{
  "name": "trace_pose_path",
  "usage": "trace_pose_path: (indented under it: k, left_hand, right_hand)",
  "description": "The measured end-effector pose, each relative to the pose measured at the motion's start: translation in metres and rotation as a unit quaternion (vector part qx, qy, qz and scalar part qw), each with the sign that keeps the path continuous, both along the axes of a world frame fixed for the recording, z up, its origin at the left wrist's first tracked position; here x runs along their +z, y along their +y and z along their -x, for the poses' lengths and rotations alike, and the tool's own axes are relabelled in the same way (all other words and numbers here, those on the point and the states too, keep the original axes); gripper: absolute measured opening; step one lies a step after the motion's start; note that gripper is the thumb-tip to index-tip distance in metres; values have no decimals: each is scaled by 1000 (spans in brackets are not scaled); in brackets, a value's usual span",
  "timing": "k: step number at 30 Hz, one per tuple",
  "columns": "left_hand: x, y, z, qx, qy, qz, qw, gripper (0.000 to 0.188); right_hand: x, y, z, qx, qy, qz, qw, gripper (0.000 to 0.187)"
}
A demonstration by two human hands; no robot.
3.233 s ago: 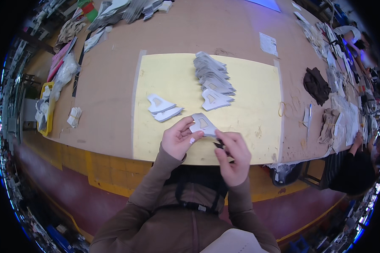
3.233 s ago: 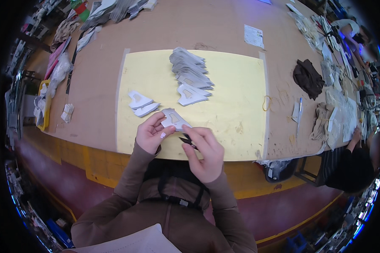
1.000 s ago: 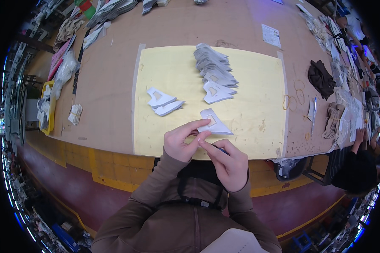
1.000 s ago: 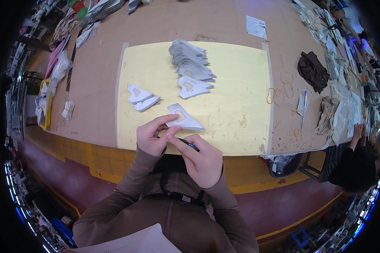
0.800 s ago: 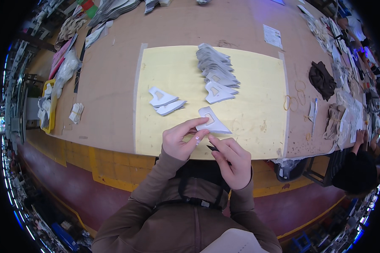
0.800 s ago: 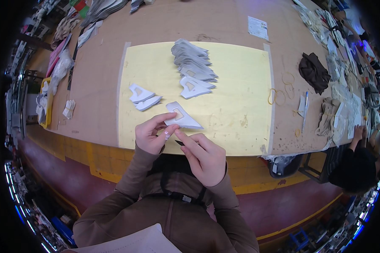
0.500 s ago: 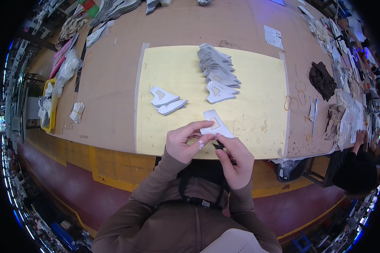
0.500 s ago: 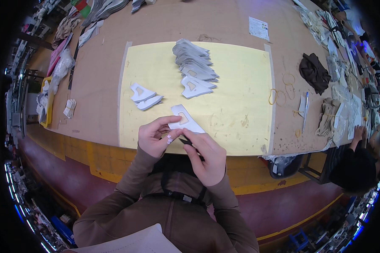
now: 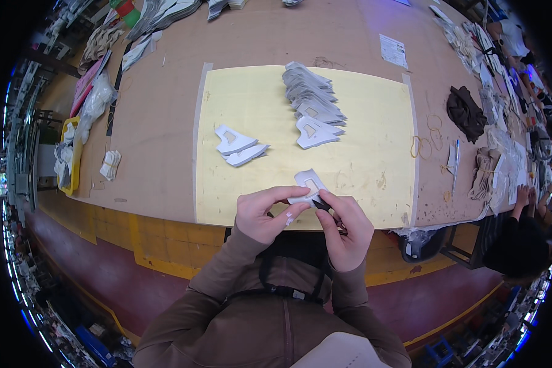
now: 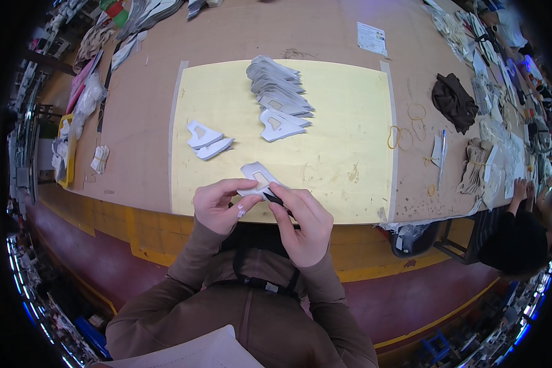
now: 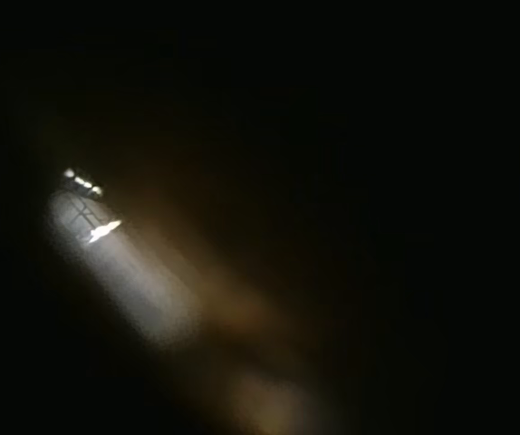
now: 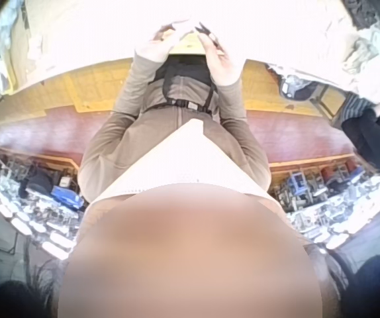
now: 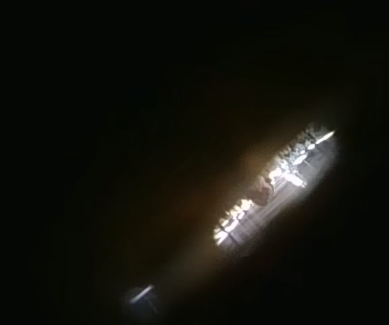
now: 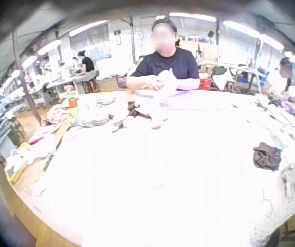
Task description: The person trims the edges of small white fabric pieces using a small cutting tool. They handle the pieces one at a time, trim the edges, and place the finished pieces into a growing pile on the table.
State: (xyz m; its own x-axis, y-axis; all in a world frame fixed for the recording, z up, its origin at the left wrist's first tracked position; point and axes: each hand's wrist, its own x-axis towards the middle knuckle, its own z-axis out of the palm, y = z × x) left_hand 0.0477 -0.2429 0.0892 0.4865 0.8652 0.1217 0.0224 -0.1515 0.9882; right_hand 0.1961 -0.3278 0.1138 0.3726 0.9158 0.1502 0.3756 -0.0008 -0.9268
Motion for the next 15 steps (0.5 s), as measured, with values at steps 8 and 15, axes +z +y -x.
trace_pose_path:
  k: [8, 15]
  left_hand:
    - [-1, 1, 0, -1, -4, -46, 999, 23]
    - [2, -1, 2, -2, 18, -67, 998, 22]
  right_hand:
    - [0, 2, 1, -6, 16, -20, 1000, 35]
    - [0, 2, 2, -12, 35, -16, 999, 34]
